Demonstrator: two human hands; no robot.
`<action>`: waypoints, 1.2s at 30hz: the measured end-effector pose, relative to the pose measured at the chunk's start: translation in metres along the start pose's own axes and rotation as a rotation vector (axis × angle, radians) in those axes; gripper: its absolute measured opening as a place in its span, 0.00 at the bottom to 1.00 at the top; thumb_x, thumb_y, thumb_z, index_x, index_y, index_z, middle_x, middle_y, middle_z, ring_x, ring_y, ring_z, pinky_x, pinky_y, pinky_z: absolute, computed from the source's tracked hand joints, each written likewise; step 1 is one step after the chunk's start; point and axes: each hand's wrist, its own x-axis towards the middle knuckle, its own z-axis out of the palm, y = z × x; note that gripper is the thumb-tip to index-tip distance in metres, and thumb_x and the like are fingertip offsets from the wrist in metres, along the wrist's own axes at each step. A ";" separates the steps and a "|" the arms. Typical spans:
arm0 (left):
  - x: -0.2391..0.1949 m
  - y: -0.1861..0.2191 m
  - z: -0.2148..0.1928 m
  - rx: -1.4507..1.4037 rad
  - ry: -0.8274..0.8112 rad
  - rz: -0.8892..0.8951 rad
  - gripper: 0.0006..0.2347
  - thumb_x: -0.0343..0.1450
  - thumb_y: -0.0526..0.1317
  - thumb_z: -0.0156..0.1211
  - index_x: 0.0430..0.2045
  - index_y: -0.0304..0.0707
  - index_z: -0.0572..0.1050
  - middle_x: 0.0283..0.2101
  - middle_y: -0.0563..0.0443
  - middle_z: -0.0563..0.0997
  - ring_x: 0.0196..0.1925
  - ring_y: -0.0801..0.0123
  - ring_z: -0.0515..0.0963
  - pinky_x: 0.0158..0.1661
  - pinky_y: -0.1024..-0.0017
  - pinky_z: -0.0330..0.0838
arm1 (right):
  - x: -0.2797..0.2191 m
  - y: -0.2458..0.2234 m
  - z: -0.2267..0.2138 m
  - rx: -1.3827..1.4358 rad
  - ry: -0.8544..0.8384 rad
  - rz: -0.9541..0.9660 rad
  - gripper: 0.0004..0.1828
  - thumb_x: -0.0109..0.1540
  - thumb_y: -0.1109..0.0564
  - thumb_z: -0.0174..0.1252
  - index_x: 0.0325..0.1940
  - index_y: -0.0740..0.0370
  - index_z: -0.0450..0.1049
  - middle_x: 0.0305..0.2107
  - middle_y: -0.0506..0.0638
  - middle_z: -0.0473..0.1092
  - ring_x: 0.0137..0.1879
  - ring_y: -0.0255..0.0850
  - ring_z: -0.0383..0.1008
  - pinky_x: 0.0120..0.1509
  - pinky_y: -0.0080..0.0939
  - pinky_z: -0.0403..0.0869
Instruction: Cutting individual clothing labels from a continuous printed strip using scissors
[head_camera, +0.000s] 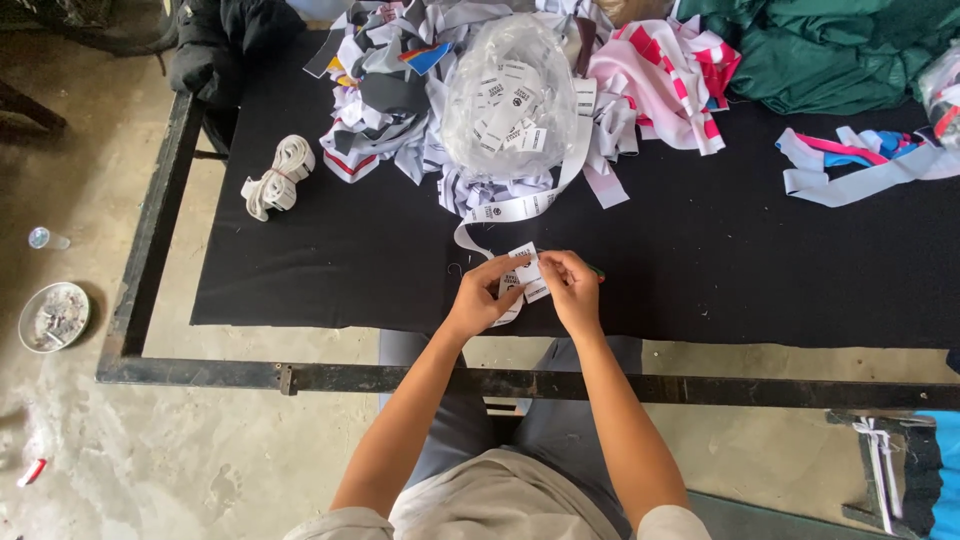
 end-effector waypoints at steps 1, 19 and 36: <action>0.000 -0.002 0.000 0.000 0.001 -0.001 0.21 0.64 0.25 0.68 0.52 0.39 0.81 0.49 0.41 0.83 0.55 0.52 0.81 0.54 0.61 0.73 | 0.000 0.001 0.000 0.000 -0.001 0.000 0.06 0.66 0.58 0.64 0.45 0.61 0.82 0.32 0.48 0.75 0.37 0.31 0.71 0.42 0.32 0.74; -0.003 -0.009 0.001 0.037 -0.100 0.003 0.16 0.65 0.23 0.62 0.46 0.36 0.81 0.46 0.43 0.84 0.52 0.50 0.82 0.53 0.57 0.74 | 0.000 0.023 -0.002 -0.083 0.174 0.059 0.05 0.67 0.64 0.59 0.46 0.61 0.78 0.33 0.56 0.77 0.39 0.40 0.78 0.44 0.40 0.78; 0.001 -0.007 -0.002 0.225 -0.244 -0.017 0.15 0.65 0.23 0.59 0.45 0.33 0.79 0.42 0.41 0.83 0.45 0.44 0.83 0.46 0.55 0.79 | 0.092 -0.002 0.042 0.190 0.209 0.203 0.08 0.66 0.58 0.61 0.48 0.60 0.79 0.40 0.49 0.75 0.44 0.33 0.72 0.41 0.35 0.76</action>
